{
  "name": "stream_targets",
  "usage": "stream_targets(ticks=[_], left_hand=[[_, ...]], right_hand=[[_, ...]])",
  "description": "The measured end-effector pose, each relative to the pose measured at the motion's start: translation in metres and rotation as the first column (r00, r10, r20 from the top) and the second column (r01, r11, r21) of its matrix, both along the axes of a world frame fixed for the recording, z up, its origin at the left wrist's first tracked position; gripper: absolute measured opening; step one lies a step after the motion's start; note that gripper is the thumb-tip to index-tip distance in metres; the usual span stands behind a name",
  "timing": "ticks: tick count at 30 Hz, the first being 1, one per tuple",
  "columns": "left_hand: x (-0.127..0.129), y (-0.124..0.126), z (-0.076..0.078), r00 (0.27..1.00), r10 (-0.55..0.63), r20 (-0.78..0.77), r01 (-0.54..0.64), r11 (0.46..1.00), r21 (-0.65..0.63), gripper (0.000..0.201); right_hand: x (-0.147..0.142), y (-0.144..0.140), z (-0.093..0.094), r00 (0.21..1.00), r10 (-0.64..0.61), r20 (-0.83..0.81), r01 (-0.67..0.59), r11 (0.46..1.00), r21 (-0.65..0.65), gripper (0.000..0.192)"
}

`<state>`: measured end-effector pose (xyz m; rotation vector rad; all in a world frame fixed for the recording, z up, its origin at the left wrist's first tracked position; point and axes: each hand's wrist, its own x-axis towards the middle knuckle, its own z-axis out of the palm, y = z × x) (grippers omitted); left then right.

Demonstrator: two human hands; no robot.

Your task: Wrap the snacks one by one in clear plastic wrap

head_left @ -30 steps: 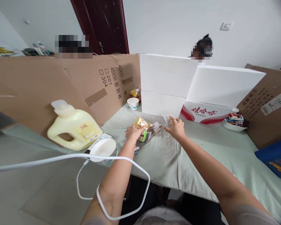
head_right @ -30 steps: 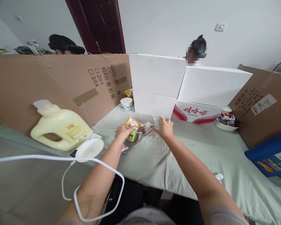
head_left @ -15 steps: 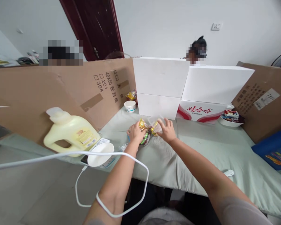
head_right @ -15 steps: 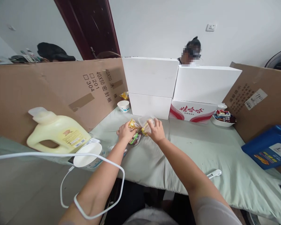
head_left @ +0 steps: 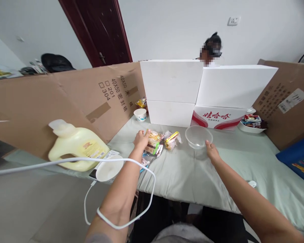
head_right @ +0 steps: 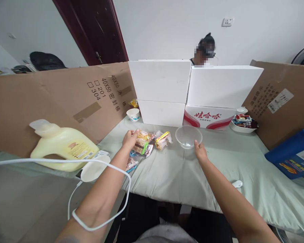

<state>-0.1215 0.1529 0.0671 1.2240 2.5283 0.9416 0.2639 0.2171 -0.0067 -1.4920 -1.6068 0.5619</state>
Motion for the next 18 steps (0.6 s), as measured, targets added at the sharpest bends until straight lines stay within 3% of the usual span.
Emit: stream_targets(ticks=[4,10,18], left_hand=[[-0.008,0.023,0.016,0.996,0.015,-0.083,-0.015,1.000,0.007,0.044],[-0.036,0.077,0.035,0.983,0.023,-0.183,-0.041,0.995,-0.094,0.044],[-0.073,0.137,0.040,0.960,-0.094,-0.265,0.016,0.959,-0.284,0.042]], right_hand=[[0.011,-0.024,-0.015,1.000,-0.005,0.001,0.005,1.000,-0.027,0.070],[0.009,-0.049,-0.040,0.996,-0.043,0.075,0.032,0.990,0.140,0.067],[0.010,-0.047,-0.044,0.999,-0.025,0.030,0.022,0.996,0.087,0.055]])
